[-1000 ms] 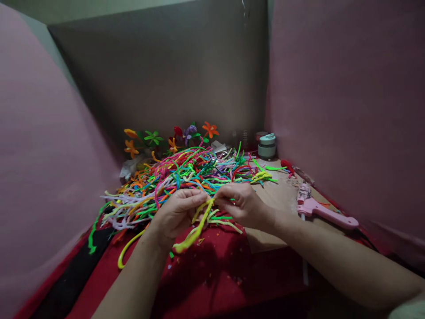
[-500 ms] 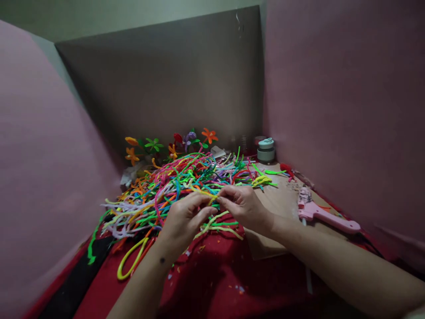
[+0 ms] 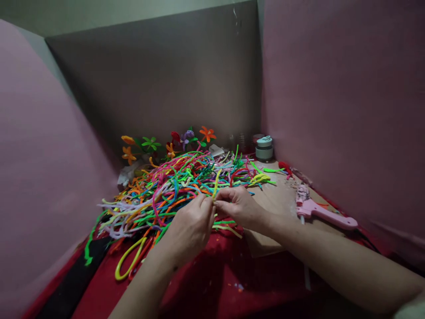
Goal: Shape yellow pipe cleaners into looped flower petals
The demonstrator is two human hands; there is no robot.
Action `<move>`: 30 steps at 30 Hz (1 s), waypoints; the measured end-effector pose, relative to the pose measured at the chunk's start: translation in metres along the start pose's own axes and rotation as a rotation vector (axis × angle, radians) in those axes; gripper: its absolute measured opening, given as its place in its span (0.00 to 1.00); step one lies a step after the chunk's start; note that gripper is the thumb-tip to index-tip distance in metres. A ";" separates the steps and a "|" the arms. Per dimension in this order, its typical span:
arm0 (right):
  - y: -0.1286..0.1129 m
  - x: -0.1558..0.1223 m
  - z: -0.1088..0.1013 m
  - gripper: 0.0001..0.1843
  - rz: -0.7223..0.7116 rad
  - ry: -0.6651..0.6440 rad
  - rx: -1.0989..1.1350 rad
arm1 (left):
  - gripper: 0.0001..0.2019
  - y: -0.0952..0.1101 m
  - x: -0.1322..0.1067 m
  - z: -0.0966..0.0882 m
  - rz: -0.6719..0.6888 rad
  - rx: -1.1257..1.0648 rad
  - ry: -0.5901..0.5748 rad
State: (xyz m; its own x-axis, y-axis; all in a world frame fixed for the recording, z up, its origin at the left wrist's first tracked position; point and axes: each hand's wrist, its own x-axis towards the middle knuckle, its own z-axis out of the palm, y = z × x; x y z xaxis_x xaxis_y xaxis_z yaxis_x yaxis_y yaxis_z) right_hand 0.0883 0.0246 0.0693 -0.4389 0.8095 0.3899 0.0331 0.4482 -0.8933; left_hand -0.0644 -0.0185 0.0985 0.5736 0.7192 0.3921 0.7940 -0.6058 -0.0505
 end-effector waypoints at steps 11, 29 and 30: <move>-0.013 0.004 -0.005 0.11 0.294 -0.098 0.404 | 0.08 -0.021 0.001 -0.002 -0.254 -0.229 0.296; -0.014 0.002 -0.005 0.14 0.201 -0.054 0.029 | 0.09 -0.023 -0.003 0.005 -0.100 -0.010 0.172; -0.014 0.001 -0.006 0.16 0.118 0.023 -0.086 | 0.09 -0.023 -0.003 0.005 -0.120 -0.025 0.160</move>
State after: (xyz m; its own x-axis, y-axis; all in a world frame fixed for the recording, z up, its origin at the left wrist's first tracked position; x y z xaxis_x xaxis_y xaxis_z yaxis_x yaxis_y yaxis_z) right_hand 0.0929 0.0217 0.0838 -0.4065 0.8665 0.2896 0.1599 0.3796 -0.9112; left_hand -0.0834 -0.0053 0.0941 0.4340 0.7248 0.5351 0.8487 -0.5282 0.0272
